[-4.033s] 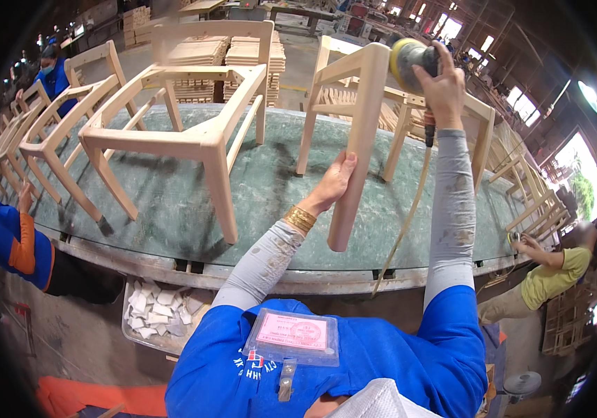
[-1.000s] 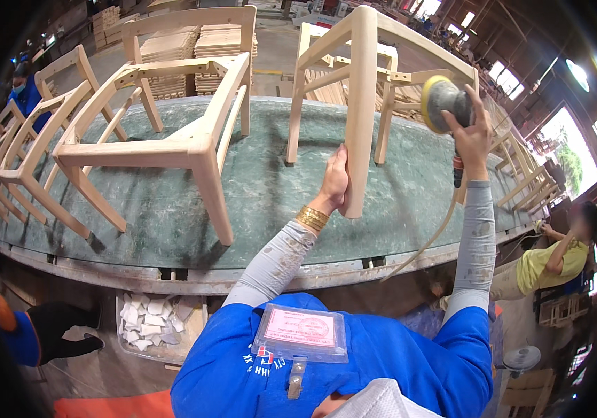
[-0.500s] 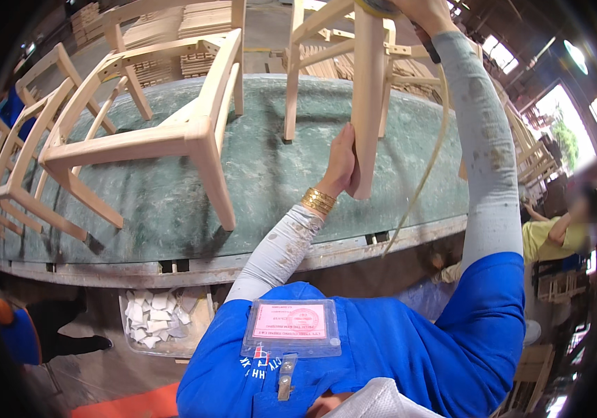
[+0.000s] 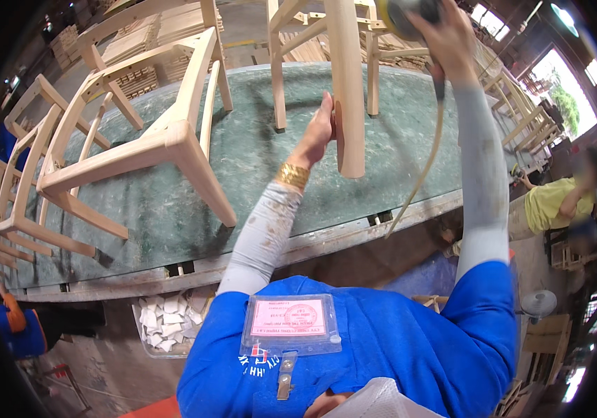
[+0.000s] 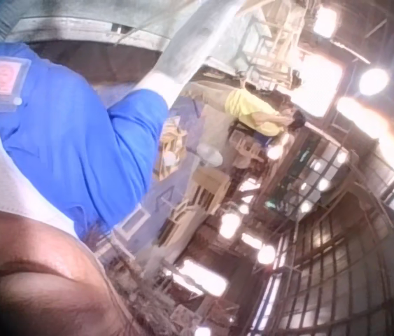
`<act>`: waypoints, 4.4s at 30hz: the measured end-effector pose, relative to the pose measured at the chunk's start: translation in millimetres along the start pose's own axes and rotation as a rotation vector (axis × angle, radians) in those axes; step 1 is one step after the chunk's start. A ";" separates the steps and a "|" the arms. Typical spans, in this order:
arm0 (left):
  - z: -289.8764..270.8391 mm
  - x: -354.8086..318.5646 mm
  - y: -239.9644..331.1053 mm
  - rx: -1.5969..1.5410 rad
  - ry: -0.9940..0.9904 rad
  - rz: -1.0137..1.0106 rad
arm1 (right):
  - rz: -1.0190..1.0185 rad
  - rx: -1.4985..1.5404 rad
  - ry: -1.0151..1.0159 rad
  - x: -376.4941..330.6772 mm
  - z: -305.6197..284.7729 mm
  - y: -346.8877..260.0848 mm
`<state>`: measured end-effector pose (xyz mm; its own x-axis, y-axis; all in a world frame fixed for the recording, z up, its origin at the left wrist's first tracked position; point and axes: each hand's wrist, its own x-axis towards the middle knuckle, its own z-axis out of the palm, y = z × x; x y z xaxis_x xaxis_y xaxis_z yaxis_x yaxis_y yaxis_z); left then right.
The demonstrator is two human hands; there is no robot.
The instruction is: The person uses a handheld orbital sander to smooth the legs and frame of unfinished wooden chairs on a workbench. They repeatedly reposition each chair to access different legs and surfaces, then move the sanded chair aside and bring in the next one.
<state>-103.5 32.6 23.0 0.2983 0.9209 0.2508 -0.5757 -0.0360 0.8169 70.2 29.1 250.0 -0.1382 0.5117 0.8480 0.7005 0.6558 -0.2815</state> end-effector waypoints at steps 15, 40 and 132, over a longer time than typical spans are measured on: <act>-15.1 28.3 69.8 0.464 -0.217 -0.101 | 0.312 -0.146 -0.136 -234.9 17.1 -81.1; -20.7 19.0 78.2 0.511 -0.276 -0.135 | 0.387 -0.137 -0.128 -266.8 -0.6 -113.5; -136.6 -298.3 -0.4 0.911 1.311 0.555 | 1.538 1.961 -0.219 -171.7 312.8 -100.7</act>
<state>-296.3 -189.0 -123.1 -0.8310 0.3835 0.4030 0.3475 -0.2078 0.9144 -195.6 48.8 -7.8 -0.5166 0.8266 -0.2233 -0.7442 -0.5624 -0.3604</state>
